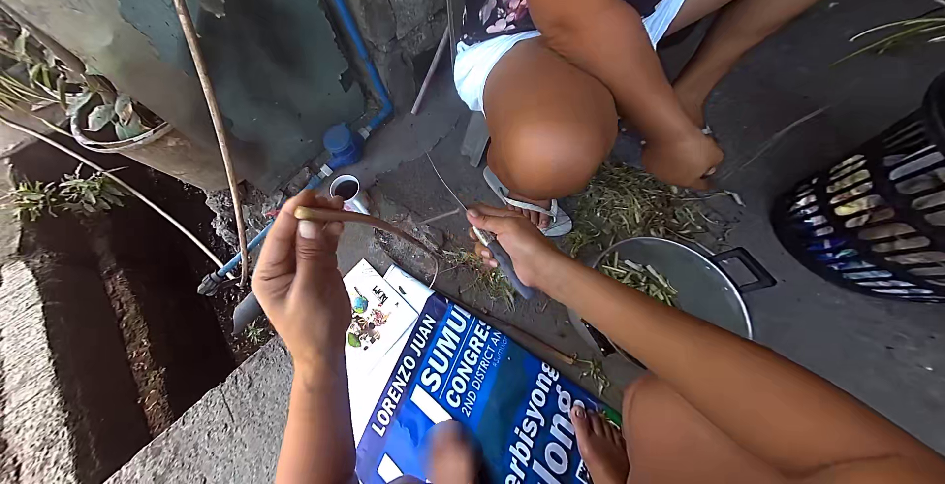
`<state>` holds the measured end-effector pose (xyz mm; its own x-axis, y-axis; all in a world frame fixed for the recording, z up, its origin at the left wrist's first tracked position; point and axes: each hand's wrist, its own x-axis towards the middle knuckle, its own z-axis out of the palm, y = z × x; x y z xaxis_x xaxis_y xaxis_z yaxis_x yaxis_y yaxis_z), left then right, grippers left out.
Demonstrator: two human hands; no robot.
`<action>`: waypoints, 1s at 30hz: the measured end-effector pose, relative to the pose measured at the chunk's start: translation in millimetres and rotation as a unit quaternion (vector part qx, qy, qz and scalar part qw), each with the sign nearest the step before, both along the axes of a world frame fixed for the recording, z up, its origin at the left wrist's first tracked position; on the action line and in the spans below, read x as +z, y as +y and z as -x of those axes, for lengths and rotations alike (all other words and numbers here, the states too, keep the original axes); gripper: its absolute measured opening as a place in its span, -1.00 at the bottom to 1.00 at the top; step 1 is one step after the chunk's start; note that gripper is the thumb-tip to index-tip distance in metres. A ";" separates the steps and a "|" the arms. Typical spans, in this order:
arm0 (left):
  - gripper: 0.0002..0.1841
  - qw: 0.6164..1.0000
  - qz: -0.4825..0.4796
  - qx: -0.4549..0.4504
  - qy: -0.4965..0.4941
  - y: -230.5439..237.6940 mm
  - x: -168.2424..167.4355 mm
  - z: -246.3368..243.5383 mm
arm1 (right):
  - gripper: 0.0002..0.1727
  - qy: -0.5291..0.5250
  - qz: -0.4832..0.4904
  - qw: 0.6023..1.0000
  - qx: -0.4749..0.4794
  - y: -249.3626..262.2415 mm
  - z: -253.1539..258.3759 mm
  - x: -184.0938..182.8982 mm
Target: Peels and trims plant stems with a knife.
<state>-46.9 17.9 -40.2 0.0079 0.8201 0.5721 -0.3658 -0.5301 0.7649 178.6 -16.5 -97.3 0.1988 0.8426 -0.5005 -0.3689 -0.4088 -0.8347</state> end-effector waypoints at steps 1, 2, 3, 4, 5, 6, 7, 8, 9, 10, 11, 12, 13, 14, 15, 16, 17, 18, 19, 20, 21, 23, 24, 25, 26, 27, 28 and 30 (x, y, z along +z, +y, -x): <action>-0.75 1.000 0.003 0.003 -0.008 1.3 1.9 5.7 | -0.63 -0.018 0.022 1.000 0.001 3.9 -5.0 -11.3; -0.75 1.000 0.003 0.008 -0.012 2.3 3.8 11.3 | -0.64 -0.036 0.041 0.999 0.006 7.4 -9.9 -22.4; -0.75 1.000 0.004 0.015 -0.016 2.7 5.4 16.7 | -0.66 -0.055 0.059 0.997 0.014 10.0 -14.4 -32.9; -0.74 1.000 0.006 0.023 -0.020 2.7 7.1 21.6 | -0.67 -0.072 0.077 0.994 0.022 11.5 -18.6 -42.1; -0.74 0.999 0.009 0.030 -0.024 2.5 8.6 25.7 | -0.67 -0.086 0.097 0.991 0.033 12.4 -22.4 -48.7; -0.73 0.999 0.011 0.034 -0.026 2.0 9.9 28.6 | -0.66 -0.096 0.114 0.988 0.048 12.5 -25.5 -52.3; -0.72 0.999 0.012 0.032 -0.025 1.4 10.7 30.6 | -0.65 -0.106 0.126 0.984 0.064 12.3 -26.8 -52.5; -0.72 0.999 0.015 0.029 -0.023 0.6 11.2 30.7 | -0.64 -0.113 0.128 0.982 0.079 12.0 -26.6 -49.3; -0.73 0.999 0.017 0.022 -0.019 0.0 10.3 29.4 | -0.63 -0.119 0.119 0.982 0.089 11.1 -24.6 -43.2; -0.74 1.000 0.018 0.013 -0.011 -0.1 8.5 27.0 | -0.60 -0.126 0.093 0.983 0.094 9.7 -21.3 -34.7; -0.75 1.000 0.019 0.004 -0.002 -0.1 6.5 23.6 | -0.57 -0.131 0.050 0.986 0.092 7.3 -16.7 -24.0; -0.75 1.000 0.022 -0.003 0.003 -0.3 4.7 19.2 | -0.55 -0.134 -0.006 0.987 0.085 3.9 -10.7 -11.4; -0.75 1.000 0.023 -0.011 0.006 -1.1 3.2 14.4 | -0.55 -0.134 -0.071 0.986 0.076 -1.0 -4.1 2.2; -0.75 1.000 0.019 -0.020 0.009 -2.0 1.9 9.3 | -0.56 -0.126 -0.141 0.979 0.071 -7.1 2.2 16.1; -0.75 0.999 0.012 -0.028 0.014 -3.4 1.3 4.3 | -0.56 -0.118 -0.210 0.968 0.074 -13.8 8.0 30.1; -0.74 0.999 0.004 -0.030 0.023 -5.4 1.3 -0.7 | -0.56 -0.114 -0.273 0.952 0.082 -21.0 13.6 44.7; -0.74 0.999 -0.002 -0.029 0.032 -7.8 1.8 -5.7 | -0.54 -0.112 -0.328 0.933 0.095 -28.6 19.2 58.6; -0.73 0.999 -0.011 -0.027 0.041 -10.3 2.2 -10.1 | -0.52 -0.109 -0.373 0.915 0.106 -36.1 25.0 71.4; -0.73 0.998 -0.023 -0.027 0.049 -12.8 2.4 -14.0 | -0.50 -0.100 -0.406 0.901 0.115 -43.6 30.8 82.6; -0.73 0.998 -0.036 -0.026 0.054 -15.1 2.3 -17.6 | -0.49 -0.091 -0.427 0.891 0.123 -51.0 36.3 92.0; -0.74 0.997 -0.046 -0.022 0.056 -17.8 2.2 -20.9 | -0.47 -0.080 -0.441 0.885 0.127 -56.9 41.2 98.6; -0.75 0.996 -0.057 -0.020 0.066 -23.6 2.9 -25.5 | -0.48 -0.067 -0.453 0.879 0.131 -64.0 48.5 104.9; -0.76 0.995 -0.063 -0.022 0.071 -25.6 3.4 -26.9 | -0.49 -0.066 -0.453 0.879 0.130 -65.1 50.5 106.0; -0.76 0.995 -0.067 -0.025 0.071 -27.0 3.6 -27.6 | -0.49 -0.069 -0.451 0.880 0.130 -65.6 51.1 106.2; -0.77 0.995 -0.070 -0.030 0.069 -27.7 3.8 -27.7 | -0.50 -0.072 -0.448 0.882 0.131 -65.6 51.1 105.9; -0.78 0.995 -0.071 -0.034 0.066 -28.2 4.3 -27.7 | -0.50 -0.074 -0.446 0.882 0.133 -65.3 50.6 105.6; -0.78 0.995 -0.073 -0.035 0.062 -28.6 5.0 -27.7 | -0.51 -0.075 -0.443 0.883 0.135 -65.1 49.9 105.2; -0.79 0.995 -0.078 -0.033 0.060 -29.4 5.5 -27.3 | -0.52 -0.069 -0.433 0.888 0.138 -65.4 49.2 104.8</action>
<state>-19.5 -11.5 -34.7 0.1338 0.7168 0.6844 -0.3152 -0.6240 0.7151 129.4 -82.0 7.4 -0.0655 0.9258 0.3723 -0.2247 0.3499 -0.9094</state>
